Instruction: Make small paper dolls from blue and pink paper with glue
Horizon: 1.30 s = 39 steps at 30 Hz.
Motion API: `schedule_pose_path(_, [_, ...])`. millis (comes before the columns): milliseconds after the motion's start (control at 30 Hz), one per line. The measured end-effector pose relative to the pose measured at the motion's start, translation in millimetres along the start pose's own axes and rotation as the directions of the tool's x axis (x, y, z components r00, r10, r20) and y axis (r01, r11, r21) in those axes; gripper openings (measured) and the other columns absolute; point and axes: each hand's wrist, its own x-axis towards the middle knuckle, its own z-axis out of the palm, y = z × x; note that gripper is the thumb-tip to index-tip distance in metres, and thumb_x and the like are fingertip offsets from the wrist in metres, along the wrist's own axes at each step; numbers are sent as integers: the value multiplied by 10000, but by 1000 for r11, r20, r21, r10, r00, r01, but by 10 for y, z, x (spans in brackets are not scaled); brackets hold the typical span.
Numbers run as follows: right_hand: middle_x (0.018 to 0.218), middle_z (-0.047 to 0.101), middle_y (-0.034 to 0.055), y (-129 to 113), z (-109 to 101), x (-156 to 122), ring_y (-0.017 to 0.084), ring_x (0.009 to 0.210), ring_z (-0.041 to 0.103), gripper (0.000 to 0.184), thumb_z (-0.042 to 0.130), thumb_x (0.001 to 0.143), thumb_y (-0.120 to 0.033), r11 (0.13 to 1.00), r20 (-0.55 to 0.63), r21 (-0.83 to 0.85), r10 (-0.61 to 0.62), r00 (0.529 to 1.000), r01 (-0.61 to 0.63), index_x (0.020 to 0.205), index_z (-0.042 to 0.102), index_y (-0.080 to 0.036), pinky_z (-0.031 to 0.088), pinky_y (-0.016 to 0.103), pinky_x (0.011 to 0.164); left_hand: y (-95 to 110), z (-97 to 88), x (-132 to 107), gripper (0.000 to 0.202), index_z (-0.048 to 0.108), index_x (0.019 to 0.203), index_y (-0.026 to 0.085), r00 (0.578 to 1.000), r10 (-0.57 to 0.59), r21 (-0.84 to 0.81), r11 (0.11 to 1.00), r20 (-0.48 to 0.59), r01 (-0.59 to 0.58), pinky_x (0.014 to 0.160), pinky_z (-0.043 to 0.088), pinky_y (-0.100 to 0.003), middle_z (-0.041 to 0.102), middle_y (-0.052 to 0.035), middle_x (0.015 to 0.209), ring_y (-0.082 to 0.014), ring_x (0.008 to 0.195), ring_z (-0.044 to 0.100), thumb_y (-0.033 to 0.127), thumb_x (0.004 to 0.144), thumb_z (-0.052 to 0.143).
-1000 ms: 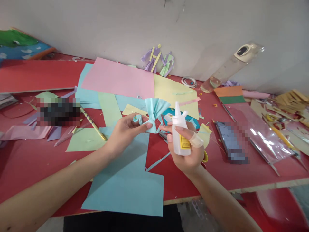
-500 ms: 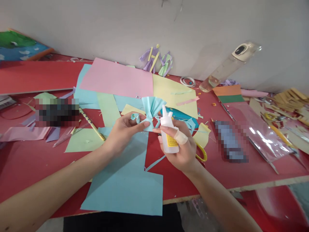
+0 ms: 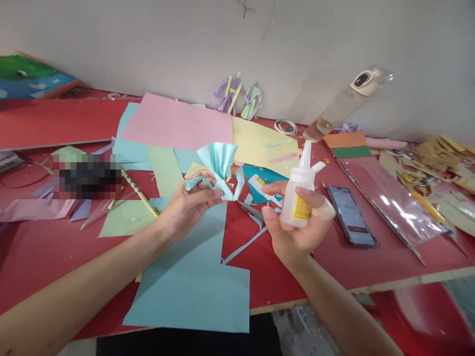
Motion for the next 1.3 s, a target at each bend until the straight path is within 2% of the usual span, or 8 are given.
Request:
schedule_pose_path(300, [707, 660, -32, -4, -3, -66, 152, 523, 628, 404, 633, 906, -137, 989, -13, 149, 27, 1000, -24, 1280, 595, -287, 606, 353, 528, -31, -4, -34, 173, 699, 813, 228, 995, 95, 186, 978, 27, -99, 918, 496, -338, 660, 6, 867, -164, 875, 615, 232, 727, 848])
schedule_pose_path(600, [921, 714, 3, -12, -36, -70, 157, 783, 697, 556, 658, 823, 18, 996, 116, 81, 38, 993, -47, 1279, 569, -287, 612, 318, 667, -3, -2, -34, 205, 636, 881, 256, 955, 297, 491, 835, -24, -247, 821, 492, -267, 607, 9, 911, -165, 937, 607, 252, 781, 815])
schedule_pose_path(700, [880, 695, -18, 2, -15, -57, 138, 746, 679, 496, 655, 840, -3, 972, 82, 158, 162, 983, -173, 1239, 587, -289, 596, 296, 659, 54, -32, -19, 272, 626, 1024, 276, 894, 447, 628, 687, 33, -366, 790, 498, -256, 638, -2, 940, -178, 979, 624, 219, 807, 780])
schedule_pose_path(800, [814, 649, -40, 65, -20, -20, 118, 676, 628, 435, 665, 871, -75, 849, 109, 376, 357, 927, -371, 1226, 580, -312, 547, 255, 589, 123, -102, 19, 273, 645, 1095, 266, 817, 541, 767, 434, 197, -473, 828, 501, -282, 690, -26, 1017, -188, 961, 647, 155, 852, 699])
schedule_pose_path(933, [719, 518, -78, 133, -57, 51, 84, 571, 498, 368, 762, 849, -288, 473, 301, 644, 566, 768, -601, 1166, 593, -367, 470, 215, 542, 199, -215, 104, 279, 703, 1078, 241, 650, 542, 816, -126, 533, -564, 837, 495, -345, 752, -46, 1018, -213, 901, 661, 76, 913, 549])
schedule_pose_path(1067, [717, 415, -73, 110, -58, 86, 84, 566, 396, 479, 874, 713, -422, 202, 372, 727, 687, 624, -656, 1119, 624, -372, 414, 200, 524, 214, -279, 153, 278, 690, 1089, 168, 467, 300, 537, -650, 832, -537, 741, 477, -372, 765, -76, 1037, -248, 901, 657, 36, 941, 495])
schedule_pose_path(1167, [713, 375, -66, 100, -44, 75, 101, 560, 336, 509, 899, 654, -470, 147, 406, 733, 688, 601, -664, 1084, 642, -376, 384, 213, 498, 198, -273, 141, 224, 687, 1051, 114, 443, 137, 385, -749, 886, -539, 717, 480, -378, 756, -103, 1012, -261, 892, 651, 57, 953, 494])
schedule_pose_path(1300, [713, 357, -67, 125, -45, 46, 98, 562, 316, 467, 895, 668, -455, 103, 448, 744, 657, 606, -661, 1057, 648, -379, 378, 205, 507, 202, -229, 90, 230, 684, 1083, 114, 502, 57, 413, -650, 863, -638, 780, 497, -420, 732, -112, 1076, -297, 976, 638, 99, 896, 550])
